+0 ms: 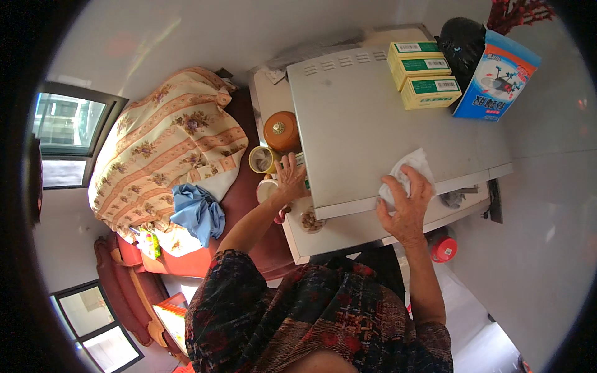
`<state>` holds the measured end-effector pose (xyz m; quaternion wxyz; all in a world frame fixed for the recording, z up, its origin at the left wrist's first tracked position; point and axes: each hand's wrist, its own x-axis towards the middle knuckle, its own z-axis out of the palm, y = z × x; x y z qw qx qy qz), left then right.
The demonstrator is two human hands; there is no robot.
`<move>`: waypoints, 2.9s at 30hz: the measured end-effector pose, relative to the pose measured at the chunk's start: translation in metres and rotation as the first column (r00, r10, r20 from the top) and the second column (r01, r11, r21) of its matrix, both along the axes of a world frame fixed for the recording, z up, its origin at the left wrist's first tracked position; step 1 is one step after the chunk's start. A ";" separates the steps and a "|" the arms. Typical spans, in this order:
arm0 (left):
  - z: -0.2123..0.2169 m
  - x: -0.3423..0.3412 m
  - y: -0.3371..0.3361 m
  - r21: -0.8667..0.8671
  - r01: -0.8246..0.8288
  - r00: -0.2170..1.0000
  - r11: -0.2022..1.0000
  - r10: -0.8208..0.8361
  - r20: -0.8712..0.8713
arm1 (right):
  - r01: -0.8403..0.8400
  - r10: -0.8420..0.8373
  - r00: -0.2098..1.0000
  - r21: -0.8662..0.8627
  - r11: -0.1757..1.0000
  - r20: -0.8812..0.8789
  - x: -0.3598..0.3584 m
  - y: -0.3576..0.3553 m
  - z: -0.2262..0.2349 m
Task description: The person wipes the top surface of a white cabinet with a grey cloth. They then pick up several small yellow boxes and a larger blue box, wiping each one individually with a white tissue before placing them back on the cabinet.
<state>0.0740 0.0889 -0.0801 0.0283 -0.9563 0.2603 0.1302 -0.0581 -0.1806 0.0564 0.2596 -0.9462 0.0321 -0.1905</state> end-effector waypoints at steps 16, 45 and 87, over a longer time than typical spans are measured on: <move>0.111 -0.013 0.016 -0.281 -0.010 0.982 0.960 0.063 0.180 | -0.039 0.038 0.998 0.002 0.999 0.054 -0.004 -0.003 -0.004; 0.214 0.011 -0.103 -0.330 0.323 0.931 0.887 -0.235 0.280 | -0.020 0.013 0.995 0.065 0.998 0.101 -0.007 -0.005 -0.005; 0.146 -0.130 -0.064 -0.947 -0.316 0.948 -0.055 -0.034 -0.315 | -0.287 0.250 0.884 0.038 0.957 0.395 -0.031 0.097 0.069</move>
